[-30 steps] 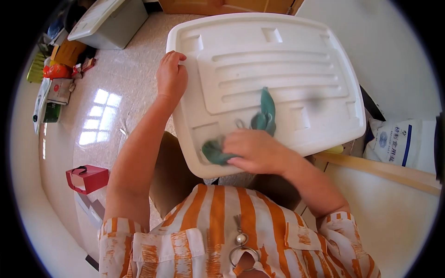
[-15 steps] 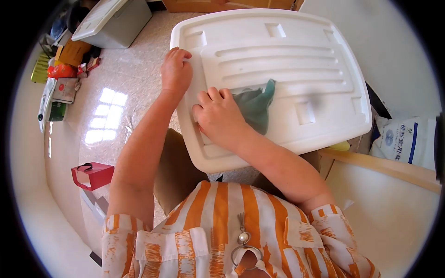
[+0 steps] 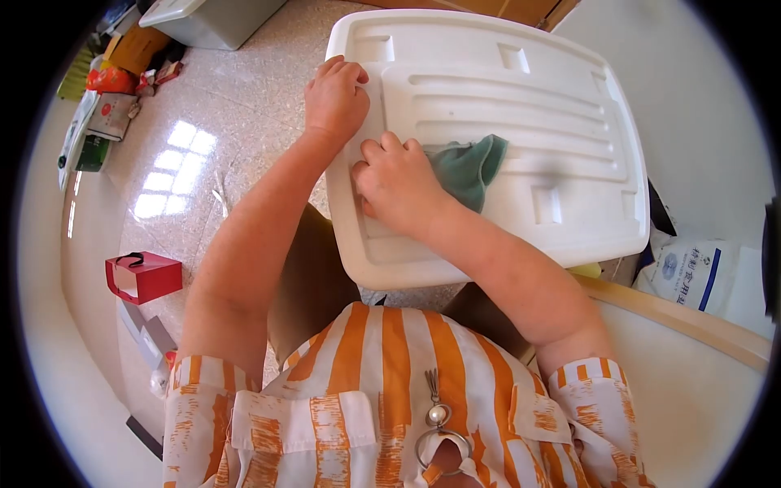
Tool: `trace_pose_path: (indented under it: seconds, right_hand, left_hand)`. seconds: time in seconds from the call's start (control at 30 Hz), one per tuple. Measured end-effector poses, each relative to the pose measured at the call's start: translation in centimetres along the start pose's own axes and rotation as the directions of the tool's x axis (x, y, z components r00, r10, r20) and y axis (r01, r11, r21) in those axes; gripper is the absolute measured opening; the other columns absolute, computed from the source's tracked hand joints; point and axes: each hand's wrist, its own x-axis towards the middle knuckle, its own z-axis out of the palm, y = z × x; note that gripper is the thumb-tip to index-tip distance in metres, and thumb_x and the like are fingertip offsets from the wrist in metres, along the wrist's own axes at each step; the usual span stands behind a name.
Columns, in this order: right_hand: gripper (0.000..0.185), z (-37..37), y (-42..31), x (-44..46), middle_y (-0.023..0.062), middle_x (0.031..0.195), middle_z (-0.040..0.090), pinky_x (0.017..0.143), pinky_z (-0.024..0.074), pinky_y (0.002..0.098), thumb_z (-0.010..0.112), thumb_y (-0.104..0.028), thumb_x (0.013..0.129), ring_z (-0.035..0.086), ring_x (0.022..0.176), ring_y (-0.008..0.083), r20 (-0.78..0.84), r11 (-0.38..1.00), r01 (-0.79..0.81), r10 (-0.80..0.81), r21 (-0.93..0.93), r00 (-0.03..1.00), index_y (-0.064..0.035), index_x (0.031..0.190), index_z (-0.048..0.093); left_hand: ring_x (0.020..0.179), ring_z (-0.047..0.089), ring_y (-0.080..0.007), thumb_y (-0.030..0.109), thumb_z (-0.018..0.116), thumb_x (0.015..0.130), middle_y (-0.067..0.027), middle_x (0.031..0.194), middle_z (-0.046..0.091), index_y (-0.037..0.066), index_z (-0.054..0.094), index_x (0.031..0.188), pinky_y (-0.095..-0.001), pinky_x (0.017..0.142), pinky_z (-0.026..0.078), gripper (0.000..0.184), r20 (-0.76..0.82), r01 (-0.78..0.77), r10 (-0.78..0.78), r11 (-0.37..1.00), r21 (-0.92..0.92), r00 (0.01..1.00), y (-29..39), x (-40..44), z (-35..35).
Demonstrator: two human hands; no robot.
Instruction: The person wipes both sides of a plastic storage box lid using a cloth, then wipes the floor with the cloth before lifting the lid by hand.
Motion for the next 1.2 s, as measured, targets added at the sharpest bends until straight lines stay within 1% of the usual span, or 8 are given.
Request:
trace_pose_path:
  seconds: [0.13,0.2,0.47,0.53,0.73,0.83,1.0,1.2]
  right_hand:
    - [0.01,-0.3,0.6,-1.5,0.0061,0.09,0.054,0.074,0.0418,0.0381,0.063,-0.012,0.068,0.05,0.092,0.0253,-0.033,0.998,0.022,-0.024,-0.057,0.999,-0.0078,0.077,0.065]
    - [0.01,-0.5,1.2,-2.2,0.0063,0.092,0.052,0.075,0.0412,0.0375,0.061,-0.008,0.07,0.049,0.092,0.0254,-0.071,0.988,-0.097,0.106,0.12,0.992,-0.0074,0.079,0.064]
    - [0.014,-0.5,-0.2,-3.8,0.0057,0.092,0.052,0.079,0.0392,0.0351,0.057,-0.009,0.073,0.048,0.091,0.0235,-0.157,0.99,0.031,-0.009,0.139,0.988,-0.012,0.082,0.067]
    - [0.014,-0.3,-0.4,-4.0,0.0057,0.092,0.052,0.08,0.0388,0.035,0.057,-0.01,0.073,0.048,0.091,0.0233,-0.184,0.989,0.033,-0.007,0.143,0.983,-0.0129,0.082,0.068]
    - [0.005,-0.7,0.5,-3.9,0.0038,0.092,0.053,0.082,0.037,0.0361,0.063,-0.013,0.071,0.048,0.091,0.0232,-0.077,0.96,0.122,-0.106,0.252,0.991,-0.0127,0.073,0.068]
    - [0.012,-1.0,0.1,-3.1,0.0028,0.091,0.053,0.082,0.036,0.0357,0.073,-0.02,0.065,0.048,0.092,0.0234,0.024,0.955,0.0,-0.008,0.297,1.0,-0.0107,0.071,0.068]
    - [0.026,-1.4,0.3,-1.8,0.0037,0.087,0.056,0.073,0.0372,0.0359,0.079,-0.028,0.057,0.051,0.092,0.0231,0.124,0.978,0.039,-0.065,0.203,0.99,-0.0079,0.072,0.069]
    - [0.023,-1.1,0.6,0.1,0.0049,0.084,0.06,0.071,0.0391,0.0369,0.076,-0.027,0.057,0.056,0.085,0.0243,0.261,0.985,0.111,-0.143,0.133,0.955,-0.0087,0.07,0.07]
  left_hand:
    - [0.121,0.046,-0.0262,0.006,0.047,0.076,-0.0067,0.104,0.063,0.01,0.062,0.086,-0.0463,0.095,0.038,0.019,-0.014,0.008,-0.008,1.0,-0.006,1.0,0.0,-0.1,0.1]
    - [0.121,0.047,-0.0256,0.005,0.047,0.075,-0.0059,0.104,0.063,0.01,0.062,0.085,-0.0457,0.095,0.038,0.019,-0.023,0.003,-0.004,1.0,-0.02,1.0,0.1,0.0,-0.1]
    - [0.115,0.05,-0.0325,0.0,0.044,0.075,-0.0114,0.098,0.064,0.006,0.061,0.082,-0.0422,0.092,0.043,0.019,-0.062,-0.014,0.011,0.999,-0.049,0.998,0.4,0.0,-0.3]
    - [0.119,0.048,-0.0245,0.005,0.048,0.075,-0.0033,0.101,0.064,0.01,0.062,0.081,-0.0452,0.093,0.038,0.016,-0.009,0.014,-0.015,1.0,-0.027,1.0,0.2,0.1,0.0]
    - [0.118,0.048,-0.0251,0.005,0.048,0.075,-0.0029,0.101,0.064,0.01,0.062,0.08,-0.0463,0.093,0.039,0.016,-0.028,-0.014,0.014,1.0,-0.018,1.0,0.0,0.0,0.2]
    - [0.115,0.051,-0.032,0.0,0.044,0.075,-0.0096,0.096,0.064,0.006,0.06,0.08,-0.042,0.091,0.044,0.018,-0.066,-0.044,0.042,0.999,-0.02,0.997,0.4,-0.1,-0.1]
    - [0.116,0.05,-0.0306,0.001,0.045,0.076,-0.0071,0.096,0.064,0.007,0.06,0.079,-0.0409,0.092,0.043,0.017,-0.03,-0.019,0.019,1.0,-0.007,0.999,0.7,-0.1,-0.4]
    - [0.118,0.048,-0.0288,0.002,0.045,0.077,-0.0044,0.099,0.064,0.008,0.06,0.079,-0.0414,0.092,0.042,0.016,0.022,0.009,-0.01,0.999,0.033,1.0,1.3,-0.1,-0.8]
